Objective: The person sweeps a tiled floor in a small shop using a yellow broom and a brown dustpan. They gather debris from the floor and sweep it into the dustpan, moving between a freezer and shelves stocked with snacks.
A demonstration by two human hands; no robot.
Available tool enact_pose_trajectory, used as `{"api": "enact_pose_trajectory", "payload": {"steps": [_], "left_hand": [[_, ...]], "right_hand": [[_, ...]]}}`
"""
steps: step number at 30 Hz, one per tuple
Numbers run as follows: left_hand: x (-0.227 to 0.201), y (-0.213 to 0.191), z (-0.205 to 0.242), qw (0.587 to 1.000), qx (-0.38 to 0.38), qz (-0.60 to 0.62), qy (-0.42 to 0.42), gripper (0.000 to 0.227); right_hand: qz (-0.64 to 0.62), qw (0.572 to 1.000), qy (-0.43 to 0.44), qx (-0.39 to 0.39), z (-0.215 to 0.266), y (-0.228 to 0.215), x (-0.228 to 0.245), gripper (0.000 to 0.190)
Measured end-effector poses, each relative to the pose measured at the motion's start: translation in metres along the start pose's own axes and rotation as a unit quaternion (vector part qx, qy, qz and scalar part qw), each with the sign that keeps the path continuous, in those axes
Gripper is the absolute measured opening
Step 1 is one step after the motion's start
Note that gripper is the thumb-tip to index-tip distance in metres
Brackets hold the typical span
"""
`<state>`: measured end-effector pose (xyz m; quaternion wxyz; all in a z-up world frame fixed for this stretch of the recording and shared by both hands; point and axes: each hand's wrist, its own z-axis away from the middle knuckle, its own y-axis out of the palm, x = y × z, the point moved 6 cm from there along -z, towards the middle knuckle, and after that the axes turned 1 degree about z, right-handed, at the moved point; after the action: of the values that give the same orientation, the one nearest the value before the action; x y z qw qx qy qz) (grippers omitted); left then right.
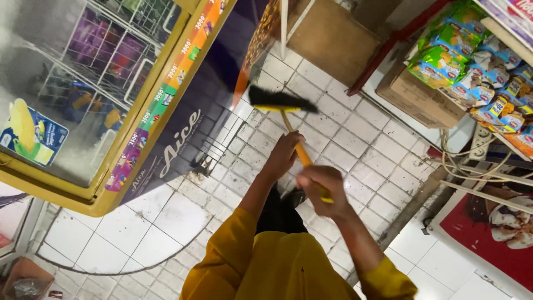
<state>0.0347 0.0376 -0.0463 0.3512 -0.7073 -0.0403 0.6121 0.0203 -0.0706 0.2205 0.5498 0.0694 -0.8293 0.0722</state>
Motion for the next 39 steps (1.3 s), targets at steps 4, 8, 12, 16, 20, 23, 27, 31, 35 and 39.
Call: {"api": "enact_pose_trajectory", "payload": {"steps": [4,8,12,16,20,23,27,31,35,39], "left_hand": [[-0.043,-0.022,-0.003,0.993,0.004,-0.104,0.047,0.037],[-0.093,-0.073,-0.01,0.975,-0.167,-0.141,0.05,0.031],[-0.084,-0.093,-0.039,0.961,-0.209,-0.179,-0.019,0.043],[-0.036,-0.089,-0.092,0.962,-0.199,-0.185,-0.037,0.046],[-0.019,-0.103,-0.144,0.943,-0.27,-0.194,0.006,0.035],[0.005,-0.098,-0.192,0.944,-0.276,-0.179,-0.018,0.037],[0.034,-0.09,-0.239,0.971,-0.233,0.013,-0.053,0.033],[0.067,-0.05,-0.255,0.979,-0.186,-0.034,-0.073,0.042],[0.037,-0.053,-0.242,0.983,-0.154,-0.07,-0.075,0.03],[0.007,-0.059,-0.242,0.965,-0.174,-0.165,-0.106,0.033]], "right_hand": [[0.02,0.999,-0.02,-0.043,-0.013,-0.021,0.046,0.027],[-0.033,0.994,0.006,-0.101,-0.029,-0.038,0.067,0.026],[-0.089,0.979,-0.034,-0.178,-0.069,-0.048,0.051,0.026],[-0.086,0.976,-0.022,-0.198,-0.11,-0.051,0.004,0.034],[-0.109,0.981,-0.017,-0.159,-0.16,-0.056,-0.035,0.038],[-0.106,0.98,-0.004,-0.17,-0.196,-0.09,-0.082,0.037],[-0.096,0.984,0.083,-0.123,-0.24,-0.125,-0.151,0.038],[-0.096,0.985,0.132,-0.06,-0.247,-0.139,-0.162,0.037],[-0.148,0.977,0.142,-0.063,-0.235,-0.148,-0.146,0.037],[-0.149,0.983,0.066,-0.086,-0.235,-0.162,-0.105,0.038]]}}
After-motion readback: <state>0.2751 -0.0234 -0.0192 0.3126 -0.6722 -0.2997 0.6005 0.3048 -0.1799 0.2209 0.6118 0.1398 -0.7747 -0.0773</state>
